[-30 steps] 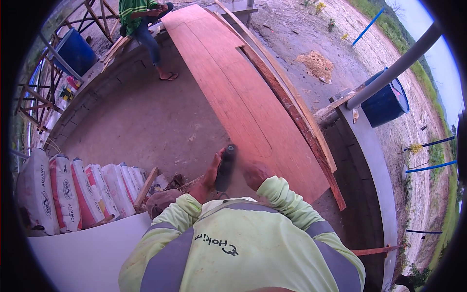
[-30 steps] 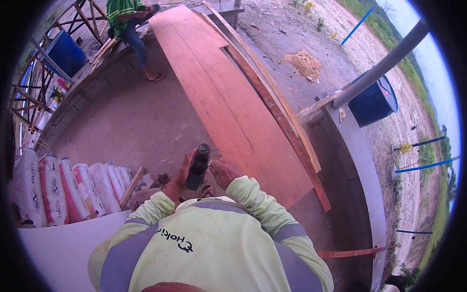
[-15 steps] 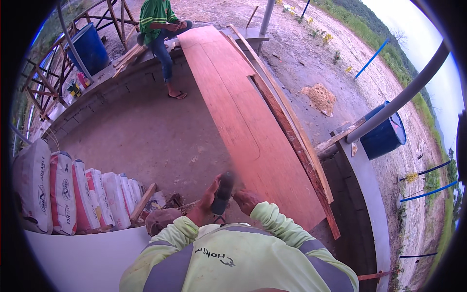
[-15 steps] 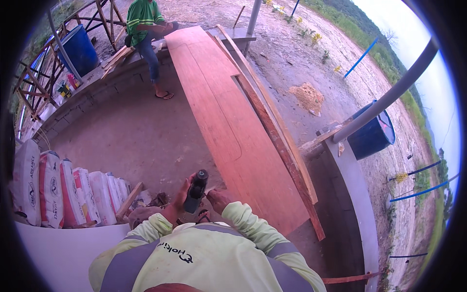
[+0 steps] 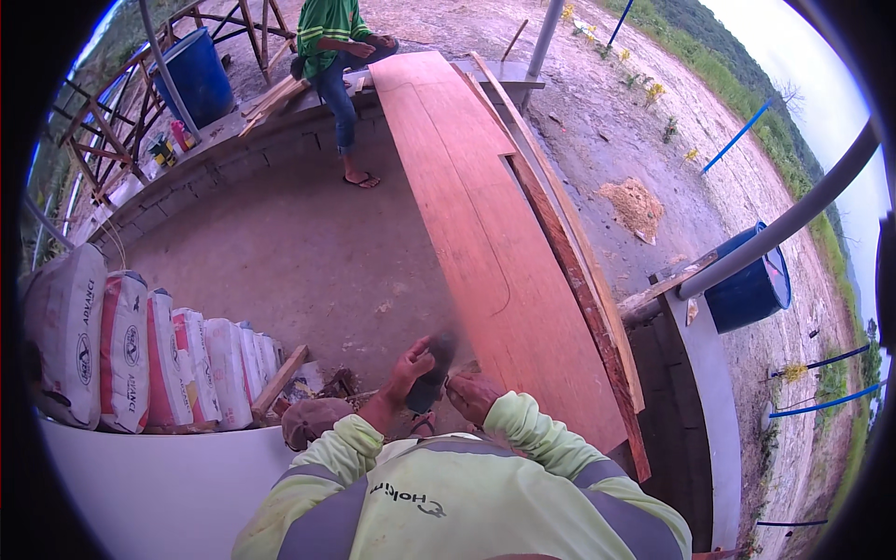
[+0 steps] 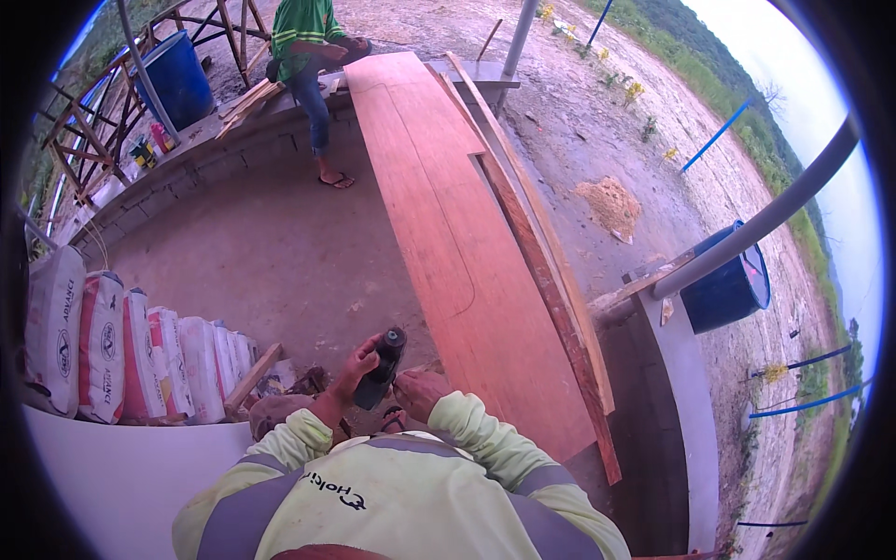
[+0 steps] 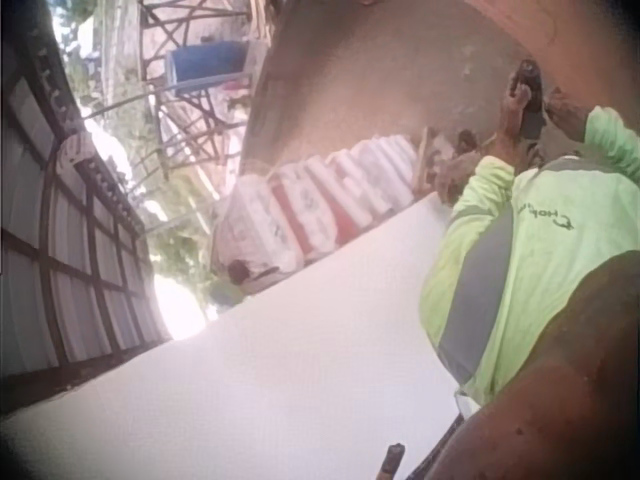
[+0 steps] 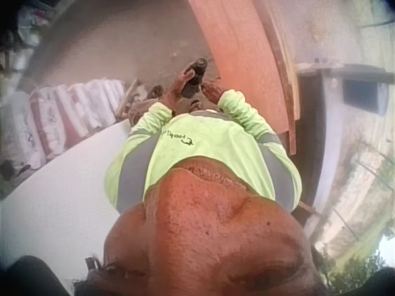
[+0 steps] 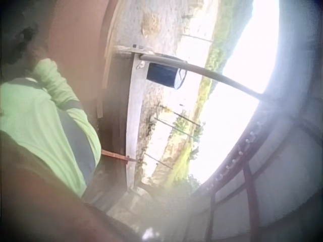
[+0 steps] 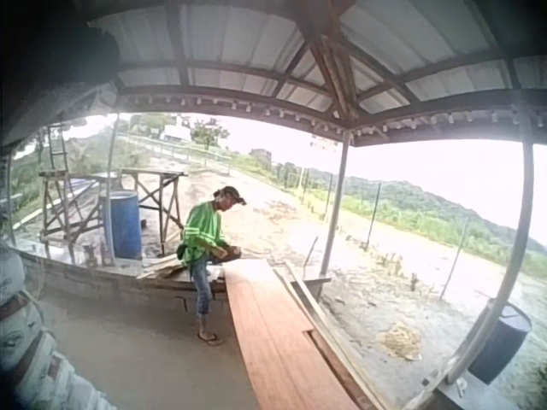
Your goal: The person measures a plywood board with a measuring tape, marks it with a pencil, and uses a hand plane to smooth the edge before drilling a hole in it with a power drill.
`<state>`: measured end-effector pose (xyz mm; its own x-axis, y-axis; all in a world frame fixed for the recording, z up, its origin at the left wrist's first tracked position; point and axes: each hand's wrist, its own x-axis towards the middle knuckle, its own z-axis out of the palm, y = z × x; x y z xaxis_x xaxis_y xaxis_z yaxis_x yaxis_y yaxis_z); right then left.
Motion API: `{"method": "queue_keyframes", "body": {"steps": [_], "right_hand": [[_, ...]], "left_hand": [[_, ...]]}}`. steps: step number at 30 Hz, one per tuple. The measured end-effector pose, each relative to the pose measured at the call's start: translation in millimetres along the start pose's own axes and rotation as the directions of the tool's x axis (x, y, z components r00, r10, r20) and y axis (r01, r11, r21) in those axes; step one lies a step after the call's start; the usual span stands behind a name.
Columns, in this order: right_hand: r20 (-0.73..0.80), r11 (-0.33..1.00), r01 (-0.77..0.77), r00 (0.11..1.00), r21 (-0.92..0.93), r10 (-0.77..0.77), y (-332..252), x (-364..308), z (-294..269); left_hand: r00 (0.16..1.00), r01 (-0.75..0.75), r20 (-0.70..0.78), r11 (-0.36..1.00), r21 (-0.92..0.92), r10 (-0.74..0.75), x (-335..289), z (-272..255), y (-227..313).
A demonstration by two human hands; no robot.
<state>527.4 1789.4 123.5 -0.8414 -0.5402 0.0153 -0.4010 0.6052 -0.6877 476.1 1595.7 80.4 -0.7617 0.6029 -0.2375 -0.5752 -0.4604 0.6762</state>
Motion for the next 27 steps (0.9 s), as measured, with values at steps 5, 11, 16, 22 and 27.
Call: {"method": "queue_keyframes", "body": {"steps": [5, 11, 16, 22, 27], "right_hand": [[0.005, 0.999, -0.03, 1.0, 0.026, 0.03, 14, -10, -2], [-0.152, 0.997, -0.076, 0.986, 0.001, 0.075, 61, -29, 1], [-0.161, 0.995, 0.052, 0.986, 0.082, -0.039, 69, -42, -1], [-0.149, 0.983, -0.084, 0.983, 0.16, 0.108, 60, -46, -33], [-0.369, 0.971, -0.127, 0.909, 0.202, 0.196, 66, -46, -42]], "left_hand": [[1.0, -0.006, -0.028, 0.999, 0.044, 0.007, -14, 30, 2], [0.978, 0.17, -0.135, 0.982, 0.083, -0.157, -26, 79, -9], [0.981, 0.123, -0.166, 0.984, 0.132, -0.1, -20, 87, -29], [0.994, 0.072, -0.1, 0.98, 0.185, -0.054, -18, 93, -36], [0.993, 0.081, -0.095, 0.991, 0.104, -0.071, -18, 99, -37]]}}
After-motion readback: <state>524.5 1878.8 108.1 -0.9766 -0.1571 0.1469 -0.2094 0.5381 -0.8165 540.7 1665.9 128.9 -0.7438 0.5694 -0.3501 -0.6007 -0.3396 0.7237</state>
